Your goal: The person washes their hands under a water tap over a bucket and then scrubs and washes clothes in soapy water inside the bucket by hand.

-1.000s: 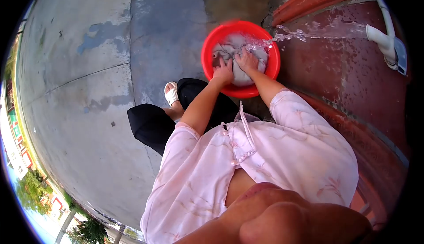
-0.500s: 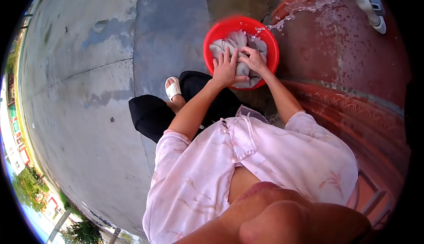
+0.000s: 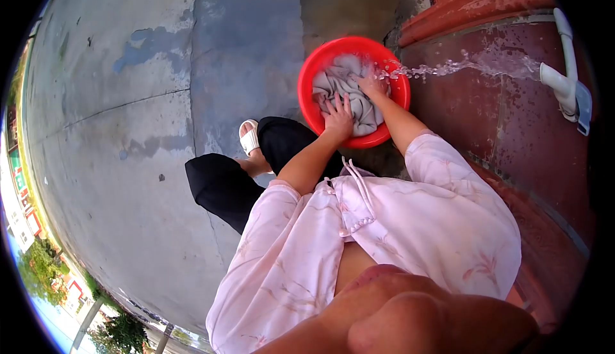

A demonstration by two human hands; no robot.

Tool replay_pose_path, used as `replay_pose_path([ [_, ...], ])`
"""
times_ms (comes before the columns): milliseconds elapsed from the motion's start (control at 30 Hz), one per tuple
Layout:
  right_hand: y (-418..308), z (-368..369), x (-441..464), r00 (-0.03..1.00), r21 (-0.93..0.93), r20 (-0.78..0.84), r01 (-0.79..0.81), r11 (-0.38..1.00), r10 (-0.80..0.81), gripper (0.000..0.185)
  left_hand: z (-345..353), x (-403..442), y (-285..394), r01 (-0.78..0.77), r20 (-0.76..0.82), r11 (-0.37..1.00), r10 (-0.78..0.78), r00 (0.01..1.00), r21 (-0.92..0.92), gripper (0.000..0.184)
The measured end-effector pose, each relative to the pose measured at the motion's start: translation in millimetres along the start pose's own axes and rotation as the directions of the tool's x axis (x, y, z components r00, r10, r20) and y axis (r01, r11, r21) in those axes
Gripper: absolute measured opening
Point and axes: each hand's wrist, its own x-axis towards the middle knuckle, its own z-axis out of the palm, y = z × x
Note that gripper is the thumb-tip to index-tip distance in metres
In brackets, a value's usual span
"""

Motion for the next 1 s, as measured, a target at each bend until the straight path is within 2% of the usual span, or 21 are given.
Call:
replay_pose_path([
  [33, 3.4, 7.8, 10.1, 0.999, 0.048, 0.032, -0.002, 0.999, 0.0, 0.08, 0.6, 8.3, -0.8, 0.0, 0.003, 1.0, 0.0, 1.0, -0.005, 0.09],
  [100, 12.1, 29.6, 23.5, 0.995, 0.083, 0.095, -0.002, 0.997, -0.006, 0.076, 4.1, 21.4, -8.9, -0.021, 0.08, 1.0, 0.023, 0.997, -0.019, 0.09],
  [200, 37.8, 86.2, 65.0, 0.979, 0.086, 0.174, 0.09, 0.992, -0.104, 0.069, -18.3, 34.7, -25.4, 0.075, 0.311, 0.939, 0.036, 0.95, -0.336, 0.088],
  [300, 82.8, 170.2, 131.4, 0.959, 0.13, 0.158, 0.216, 0.968, -0.236, 0.063, -19.3, 29.1, -38.5, -0.037, 0.199, 0.936, 0.113, 0.973, -0.35, 0.084],
  [333, 73.0, 129.7, 109.1, 0.962, 0.33, 0.141, 0.177, 0.927, -0.234, 0.06, -24.1, 24.6, -40.2, -0.044, 0.183, 0.938, 0.113, 0.977, -0.343, 0.084],
  [400, 48.8, 38.7, 60.2, 0.967, 0.689, 0.107, 0.095, 0.718, -0.231, 0.056, -27.5, 7.0, -38.8, -0.114, 0.029, 0.93, 0.133, 0.991, -0.349, 0.079],
  [433, 36.1, 10.4, 33.3, 0.977, 0.624, 0.028, 0.147, 0.767, -0.21, 0.051, -26.5, 7.0, -43.1, -0.116, 0.023, 0.928, 0.132, 0.991, -0.354, 0.079],
  [467, 22.7, -18.8, 5.8, 0.981, 0.55, -0.051, 0.184, 0.815, -0.187, 0.047, -28.7, 14.6, -49.1, -0.109, 0.028, 0.861, 0.141, 0.99, -0.497, 0.079],
  [500, 21.7, -29.7, -10.3, 0.983, 0.634, -0.046, 0.164, 0.756, -0.175, 0.045, -28.6, 14.0, -51.5, -0.094, 0.04, 0.775, 0.151, 0.988, -0.625, 0.079],
  [533, 18.9, -39.2, -22.9, 0.985, 0.716, -0.048, 0.15, 0.682, -0.166, 0.044, -45.5, 5.1, -47.3, -0.098, 0.032, 0.778, 0.15, 0.988, -0.621, 0.079],
  [567, 16.0, -46.7, -38.8, 0.985, 0.799, -0.058, 0.144, 0.583, -0.163, 0.039, -65.2, -1.0, -44.4, 0.047, 0.089, 0.471, 0.067, 0.994, -0.881, 0.081],
  [600, 16.1, -53.4, -57.2, 0.982, 0.804, -0.067, 0.157, 0.573, -0.175, 0.039, -80.6, -7.4, -44.4, 0.169, 0.17, 0.074, 0.013, 0.985, -0.983, 0.083],
  [633, 18.0, -60.0, -74.8, 0.972, 0.828, -0.087, 0.192, 0.527, -0.218, 0.038, -78.3, -6.9, -44.9, -0.065, -0.077, 0.135, -0.083, 0.994, -0.989, 0.089],
  [667, 16.4, -65.6, -86.7, 0.962, 0.849, -0.099, 0.216, 0.482, -0.256, 0.036, -61.8, 2.8, -48.7, -0.11, -0.131, 0.298, -0.051, 0.99, -0.948, 0.091],
  [700, 15.3, -71.4, -94.4, 0.962, 0.851, -0.085, 0.207, 0.484, -0.261, 0.036, -74.6, -9.5, -37.9, -0.051, -0.079, 0.536, -0.03, 0.996, -0.843, 0.089],
  [733, 19.2, -77.0, -107.5, 0.935, 0.776, -0.184, 0.327, 0.54, -0.302, 0.032, -83.9, -30.4, -23.9, 0.008, -0.004, 0.733, -0.014, 1.0, -0.68, 0.087],
  [767, 26.0, -80.2, -118.4, 0.897, 0.68, -0.277, 0.436, 0.589, -0.345, 0.029, -74.0, -41.0, -16.6, 0.022, 0.024, 0.726, -0.008, 1.0, -0.688, 0.087],
  [833, 32.7, -79.8, -122.0, 0.886, 0.588, -0.295, 0.463, 0.663, -0.357, 0.03, -58.6, -50.4, -8.7, -0.145, -0.155, 0.951, 0.105, 0.982, -0.273, 0.089],
  [900, 30.3, -69.1, -119.4, 0.848, 0.411, -0.367, 0.516, 0.752, -0.382, 0.032, -32.9, -24.4, -11.8, -0.202, -0.212, 0.92, 0.136, 0.968, -0.335, 0.09],
  [933, 27.8, -60.0, -121.3, 0.899, 0.366, -0.304, 0.416, 0.833, -0.316, 0.035, -31.6, -13.7, -9.8, -0.246, -0.271, 0.881, 0.141, 0.952, -0.404, 0.09],
  [1000, 15.9, -37.9, -129.9, 0.897, 0.138, -0.307, 0.371, 0.918, -0.317, 0.034, -33.4, -0.2, -13.0, -0.207, -0.139, 0.857, 0.16, 0.977, -0.471, 0.083],
])
